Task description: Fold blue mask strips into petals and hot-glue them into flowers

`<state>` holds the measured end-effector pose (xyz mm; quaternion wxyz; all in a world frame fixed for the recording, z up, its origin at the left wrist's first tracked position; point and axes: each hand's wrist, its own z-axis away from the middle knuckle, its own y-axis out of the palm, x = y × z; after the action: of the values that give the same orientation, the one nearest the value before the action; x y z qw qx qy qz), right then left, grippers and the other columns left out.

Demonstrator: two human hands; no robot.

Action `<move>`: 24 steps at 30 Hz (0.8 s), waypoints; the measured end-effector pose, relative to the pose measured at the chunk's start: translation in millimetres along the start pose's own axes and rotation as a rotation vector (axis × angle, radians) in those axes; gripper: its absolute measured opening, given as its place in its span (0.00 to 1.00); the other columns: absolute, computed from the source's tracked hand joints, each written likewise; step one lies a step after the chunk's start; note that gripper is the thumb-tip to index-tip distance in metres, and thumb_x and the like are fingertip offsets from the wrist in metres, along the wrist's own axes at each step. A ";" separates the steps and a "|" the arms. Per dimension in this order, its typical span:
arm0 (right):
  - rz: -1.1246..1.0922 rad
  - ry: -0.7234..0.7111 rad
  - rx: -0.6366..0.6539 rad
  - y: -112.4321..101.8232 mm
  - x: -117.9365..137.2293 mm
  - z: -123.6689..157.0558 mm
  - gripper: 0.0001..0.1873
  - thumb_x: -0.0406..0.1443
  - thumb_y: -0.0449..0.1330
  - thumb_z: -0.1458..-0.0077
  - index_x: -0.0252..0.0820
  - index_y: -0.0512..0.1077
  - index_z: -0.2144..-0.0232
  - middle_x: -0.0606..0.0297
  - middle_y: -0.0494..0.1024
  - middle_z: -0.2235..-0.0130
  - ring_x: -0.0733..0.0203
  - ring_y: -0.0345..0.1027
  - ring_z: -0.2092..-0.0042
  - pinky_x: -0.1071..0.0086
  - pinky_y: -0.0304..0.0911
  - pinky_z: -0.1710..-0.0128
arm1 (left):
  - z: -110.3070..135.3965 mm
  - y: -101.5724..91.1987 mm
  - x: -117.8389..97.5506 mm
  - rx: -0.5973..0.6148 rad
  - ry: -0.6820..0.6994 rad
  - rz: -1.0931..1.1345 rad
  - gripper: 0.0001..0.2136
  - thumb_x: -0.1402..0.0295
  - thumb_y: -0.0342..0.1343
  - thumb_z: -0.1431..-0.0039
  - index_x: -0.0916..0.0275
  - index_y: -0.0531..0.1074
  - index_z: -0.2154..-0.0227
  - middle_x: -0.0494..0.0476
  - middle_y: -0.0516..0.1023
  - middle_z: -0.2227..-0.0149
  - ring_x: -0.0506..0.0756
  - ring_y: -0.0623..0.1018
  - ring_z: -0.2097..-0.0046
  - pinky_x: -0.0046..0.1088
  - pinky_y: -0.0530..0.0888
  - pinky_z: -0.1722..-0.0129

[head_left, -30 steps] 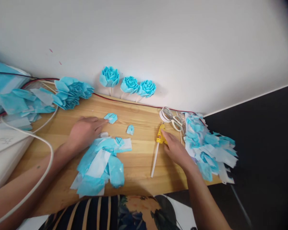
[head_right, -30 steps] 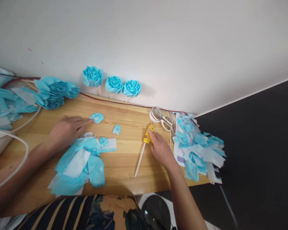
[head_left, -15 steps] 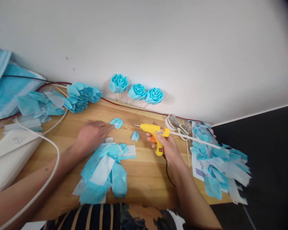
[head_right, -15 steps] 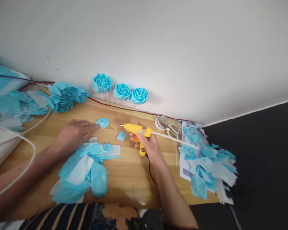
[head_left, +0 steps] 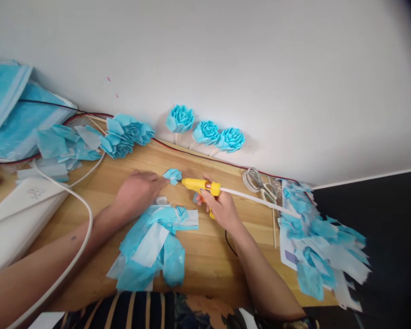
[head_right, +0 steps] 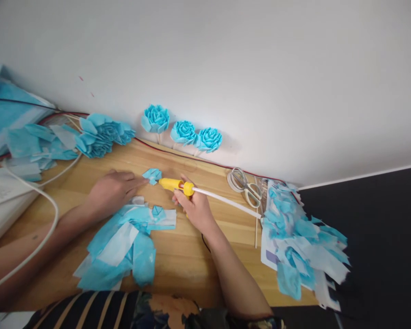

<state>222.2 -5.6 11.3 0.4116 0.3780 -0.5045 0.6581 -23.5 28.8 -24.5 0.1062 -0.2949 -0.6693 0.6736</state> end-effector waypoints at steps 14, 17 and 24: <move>0.082 -0.038 -0.013 1.1 -5.7 -2.6 0.16 0.44 0.57 0.43 0.41 0.73 0.59 0.66 0.76 0.71 0.62 0.71 0.70 0.70 0.65 0.72 | 0.9 1.2 0.7 -0.044 0.032 -0.024 0.14 0.72 0.48 0.34 0.59 0.77 0.52 0.59 0.78 0.67 0.59 0.77 0.62 0.35 0.64 0.64; 0.091 -0.036 -0.011 1.6 -6.0 -3.3 0.19 0.46 0.57 0.43 0.38 0.73 0.56 0.66 0.76 0.71 0.63 0.69 0.72 0.69 0.65 0.72 | 0.8 0.9 0.7 -0.044 0.028 -0.026 0.14 0.72 0.49 0.35 0.60 0.78 0.54 0.60 0.78 0.67 0.59 0.77 0.63 0.35 0.65 0.65; 0.106 -0.037 -0.003 2.1 -7.0 -5.5 0.32 0.43 0.58 0.44 0.36 0.64 0.40 0.67 0.76 0.71 0.65 0.67 0.73 0.71 0.63 0.74 | 1.2 4.6 2.4 -0.060 0.036 -0.029 0.15 0.72 0.49 0.35 0.59 0.77 0.51 0.59 0.78 0.67 0.61 0.78 0.62 0.36 0.64 0.65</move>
<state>222.4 -1.7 3.0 0.3674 0.3621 -0.5324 0.6711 -24.9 28.8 -29.6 0.1190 -0.3003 -0.6914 0.6462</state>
